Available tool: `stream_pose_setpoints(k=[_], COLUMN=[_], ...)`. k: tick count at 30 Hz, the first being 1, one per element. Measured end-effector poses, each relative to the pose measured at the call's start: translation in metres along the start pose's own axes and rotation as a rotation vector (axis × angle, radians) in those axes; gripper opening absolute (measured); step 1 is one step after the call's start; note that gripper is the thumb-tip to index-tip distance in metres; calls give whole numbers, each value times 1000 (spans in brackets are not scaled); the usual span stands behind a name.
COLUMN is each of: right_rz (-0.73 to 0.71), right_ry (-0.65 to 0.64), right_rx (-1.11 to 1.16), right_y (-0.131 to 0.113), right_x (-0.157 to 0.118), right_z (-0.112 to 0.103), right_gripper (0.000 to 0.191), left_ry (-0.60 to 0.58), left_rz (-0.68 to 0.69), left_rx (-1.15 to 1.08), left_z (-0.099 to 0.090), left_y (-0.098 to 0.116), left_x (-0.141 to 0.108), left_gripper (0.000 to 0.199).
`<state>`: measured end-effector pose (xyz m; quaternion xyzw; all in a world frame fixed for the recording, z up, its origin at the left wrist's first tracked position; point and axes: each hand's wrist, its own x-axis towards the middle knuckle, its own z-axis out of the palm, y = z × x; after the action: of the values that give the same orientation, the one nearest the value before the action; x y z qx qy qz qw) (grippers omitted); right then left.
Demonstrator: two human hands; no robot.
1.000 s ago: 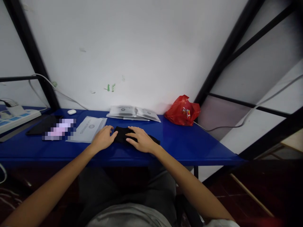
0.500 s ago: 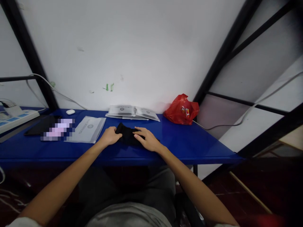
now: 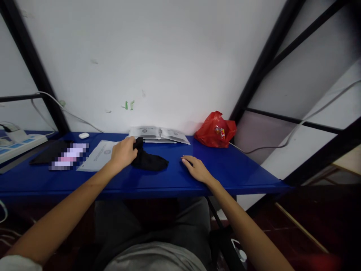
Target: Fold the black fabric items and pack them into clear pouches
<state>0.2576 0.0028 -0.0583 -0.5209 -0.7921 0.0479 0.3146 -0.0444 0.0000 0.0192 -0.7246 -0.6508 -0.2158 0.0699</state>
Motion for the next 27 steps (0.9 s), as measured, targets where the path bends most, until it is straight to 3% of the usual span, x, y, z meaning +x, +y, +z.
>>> stream_pose_setpoints(k=[3, 6, 8, 10, 16, 21, 27], right_rz=[-8, -11, -11, -5, -92, -269, -291], right_ry=[-12, -6, -4, 17, 102, 23, -5], right_rx=[-14, -6, 0, -3, 50, 77, 58], right_y=[-1, 1, 2, 2, -31, -67, -69], right_x=[0, -1, -2, -1, 1, 3, 3], right_z=[0, 0, -1, 0, 9, 23, 30], right_gripper=[35, 34, 34, 34, 35, 33, 28], left_ry=[19, -153, -216, -185, -4, -85, -62], left_rz=[130, 333, 487, 554, 406, 387, 355], left_rx=[15, -135, -283, -399, -472, -459, -505], left_z=[4, 11, 15, 17, 28, 49, 63], left_y=[33, 55, 58, 51, 15, -1, -10], left_x=[-13, -29, -35, -35, -19, -21, -33], left_gripper=[23, 29, 34, 32, 30, 32, 33])
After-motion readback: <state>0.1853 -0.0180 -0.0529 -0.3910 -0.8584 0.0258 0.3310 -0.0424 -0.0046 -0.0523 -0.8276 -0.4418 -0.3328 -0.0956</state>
